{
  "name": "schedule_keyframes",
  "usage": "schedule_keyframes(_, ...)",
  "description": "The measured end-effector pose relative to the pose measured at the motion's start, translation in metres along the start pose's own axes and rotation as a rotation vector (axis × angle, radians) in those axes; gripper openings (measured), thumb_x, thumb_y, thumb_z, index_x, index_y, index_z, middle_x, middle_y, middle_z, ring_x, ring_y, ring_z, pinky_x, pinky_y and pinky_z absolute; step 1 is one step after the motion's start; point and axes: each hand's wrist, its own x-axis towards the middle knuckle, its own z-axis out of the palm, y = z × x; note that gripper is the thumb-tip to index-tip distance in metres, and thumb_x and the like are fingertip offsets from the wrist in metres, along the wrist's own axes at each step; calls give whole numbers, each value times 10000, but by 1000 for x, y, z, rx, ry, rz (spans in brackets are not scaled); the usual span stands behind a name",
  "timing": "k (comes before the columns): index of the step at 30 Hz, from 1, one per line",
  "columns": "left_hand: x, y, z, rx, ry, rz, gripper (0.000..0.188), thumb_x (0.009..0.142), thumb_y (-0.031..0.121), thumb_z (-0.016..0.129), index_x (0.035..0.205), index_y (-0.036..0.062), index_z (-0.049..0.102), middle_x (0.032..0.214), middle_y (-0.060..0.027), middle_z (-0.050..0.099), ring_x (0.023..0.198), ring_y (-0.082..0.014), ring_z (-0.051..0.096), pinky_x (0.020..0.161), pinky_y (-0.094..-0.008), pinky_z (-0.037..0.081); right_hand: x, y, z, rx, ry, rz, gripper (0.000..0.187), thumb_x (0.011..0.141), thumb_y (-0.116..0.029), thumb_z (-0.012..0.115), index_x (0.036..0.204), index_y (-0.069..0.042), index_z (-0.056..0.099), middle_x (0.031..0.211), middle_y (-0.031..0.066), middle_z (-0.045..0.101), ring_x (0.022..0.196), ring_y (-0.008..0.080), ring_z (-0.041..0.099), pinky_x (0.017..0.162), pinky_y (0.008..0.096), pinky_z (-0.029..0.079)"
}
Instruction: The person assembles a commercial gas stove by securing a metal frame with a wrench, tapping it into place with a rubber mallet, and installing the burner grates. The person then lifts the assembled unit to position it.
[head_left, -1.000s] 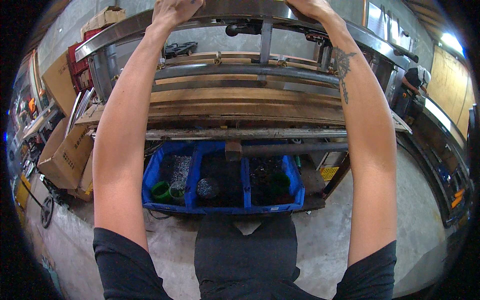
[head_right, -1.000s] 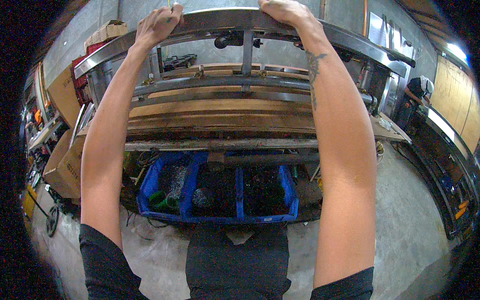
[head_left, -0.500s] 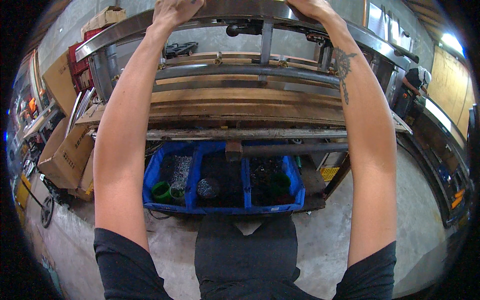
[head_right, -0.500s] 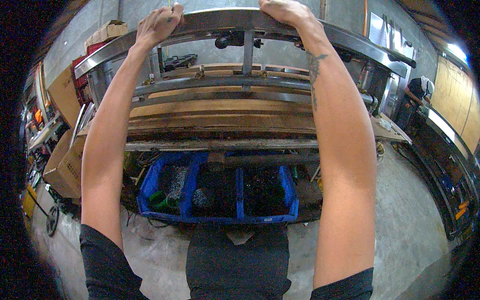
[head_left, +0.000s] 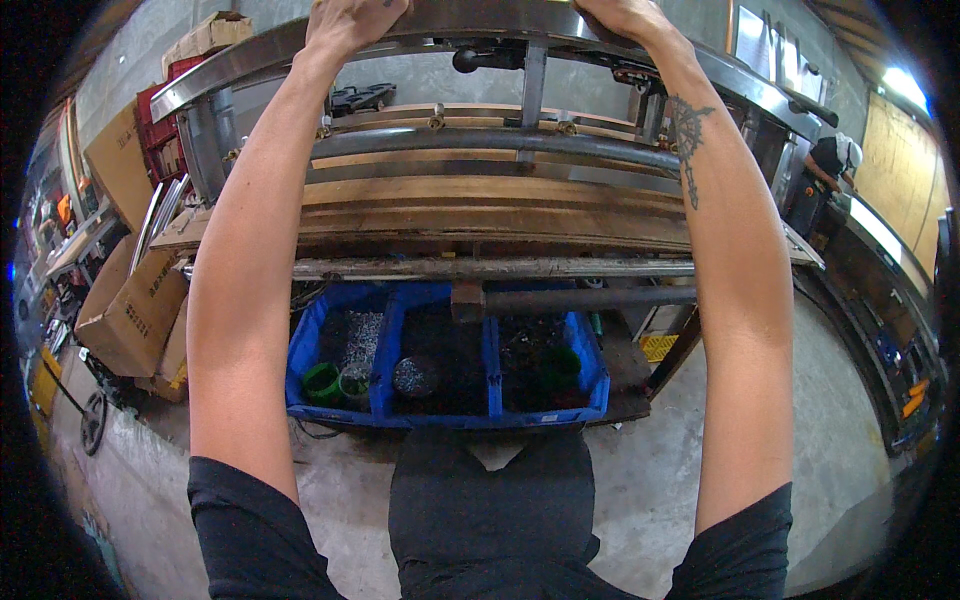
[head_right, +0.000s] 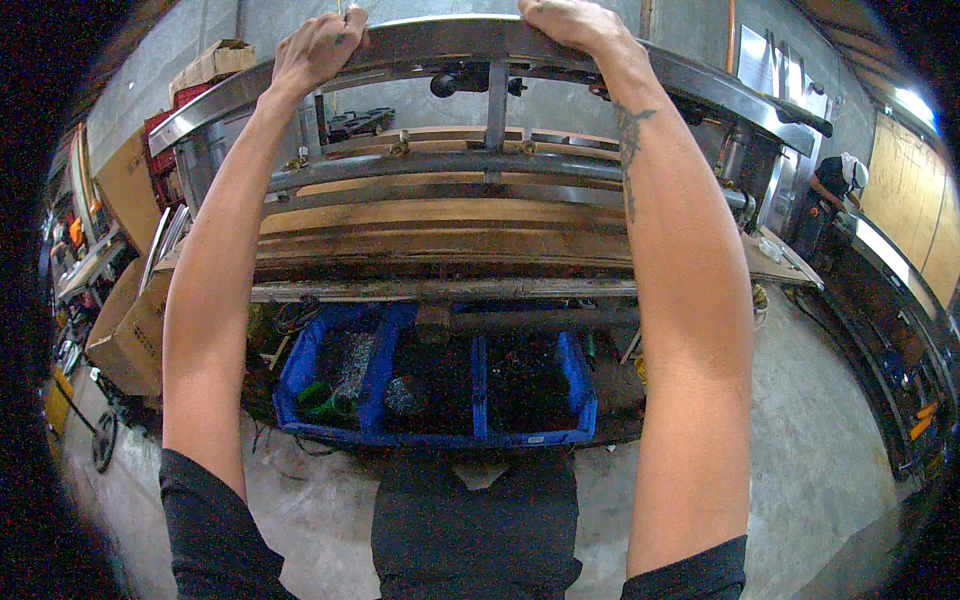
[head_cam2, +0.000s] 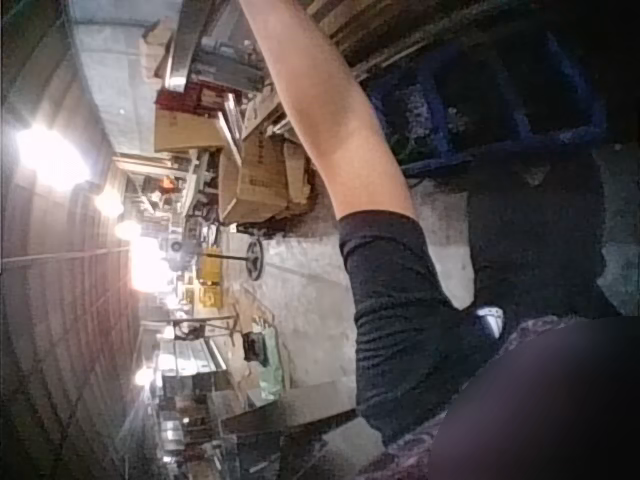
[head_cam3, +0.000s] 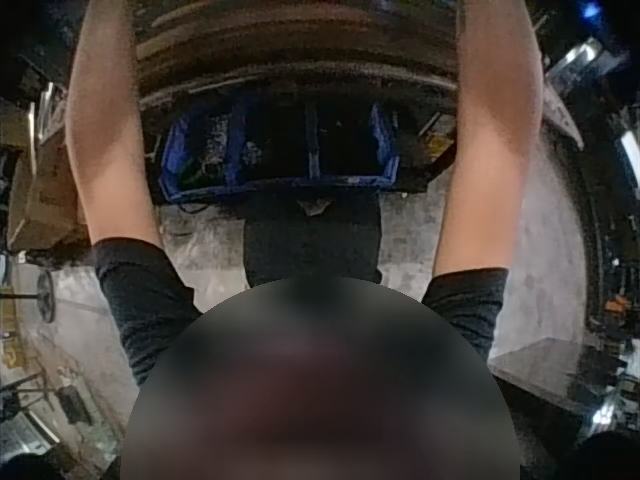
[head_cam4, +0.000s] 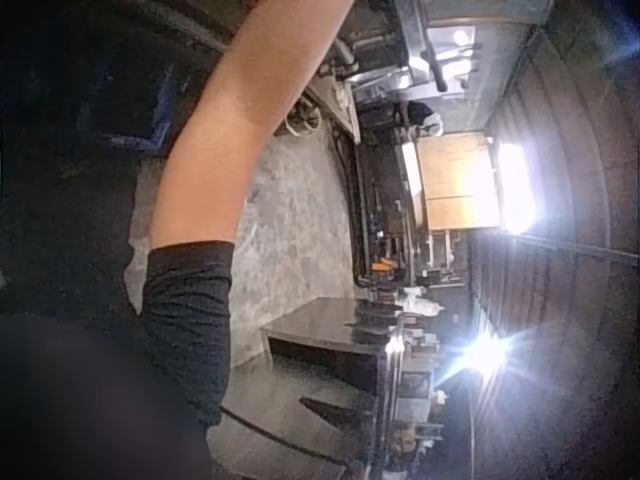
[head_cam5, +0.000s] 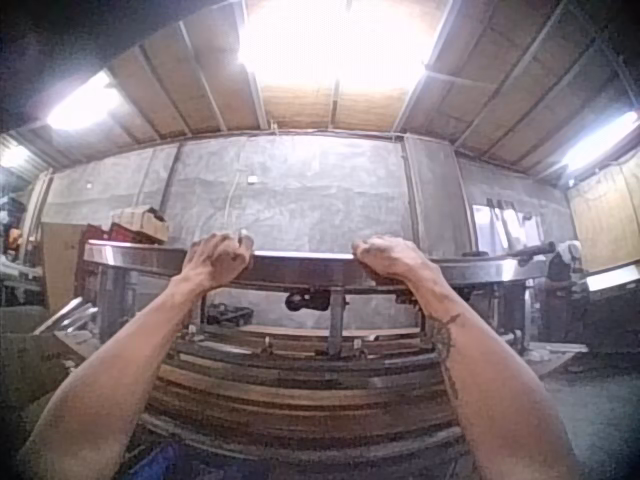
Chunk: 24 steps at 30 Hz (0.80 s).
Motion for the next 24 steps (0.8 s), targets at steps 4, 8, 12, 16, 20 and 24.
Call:
schedule_keyframes(4, 2, -1, 0, 2, 5, -10, 662, 984, 573, 275, 912, 143, 772, 1084, -177, 746, 1066, -405, 689, 1012, -486, 484, -2, -1, -3, -34, -27, -9, 415, 1022, -278, 374, 1198, -35, 662, 1292, 234, 668, 1233, 387, 629, 1035, 484, 495)
schedule_keyframes(8, 2, -2, 3, 16, 12, -10, 650, 976, 575, 288, 903, 148, 772, 1071, -175, 747, 1061, -400, 691, 1006, -488, 487, -4, -3, -5, 13, -20, 20, 416, 1021, -275, 377, 1206, -33, 661, 1312, 236, 658, 1253, 382, 618, 1047, 477, 488)
schedule_keyframes(12, 0, -1, 1, 15, 15, 5, 640, 966, 577, 298, 893, 153, 772, 1050, -180, 746, 1047, -400, 695, 1007, -482, 488, -4, -5, -6, 7, -28, 19, 418, 1020, -273, 377, 1204, -29, 662, 1309, 240, 658, 1248, 385, 621, 1044, 478, 489)
schedule_keyframes(16, -3, 8, -8, -1, -55, -14, 566, 946, 591, 385, 914, 182, 775, 1106, -147, 751, 1089, -358, 694, 1026, -475, 481, -4, -5, -6, -14, -31, 18, 419, 1018, -270, 378, 1201, -23, 663, 1295, 239, 666, 1234, 388, 630, 1034, 479, 495)
schedule_keyframes(20, -7, 22, -14, -101, 28, -156, 594, 1029, 442, 348, 909, 58, 785, 1037, -257, 735, 1089, -459, 682, 1025, -494, 505, -3, -3, -4, 0, -22, 28, 414, 1024, -268, 377, 1189, -21, 665, 1276, 241, 674, 1222, 386, 638, 1026, 478, 502)
schedule_keyframes(24, -8, 26, -17, -93, 17, -163, 608, 1029, 440, 349, 906, 23, 774, 1053, -269, 727, 1076, -466, 684, 1023, -496, 507, 1, -1, -1, -25, -8, -29, 409, 1035, -268, 373, 1176, -25, 670, 1260, 240, 681, 1213, 383, 643, 1020, 480, 504)
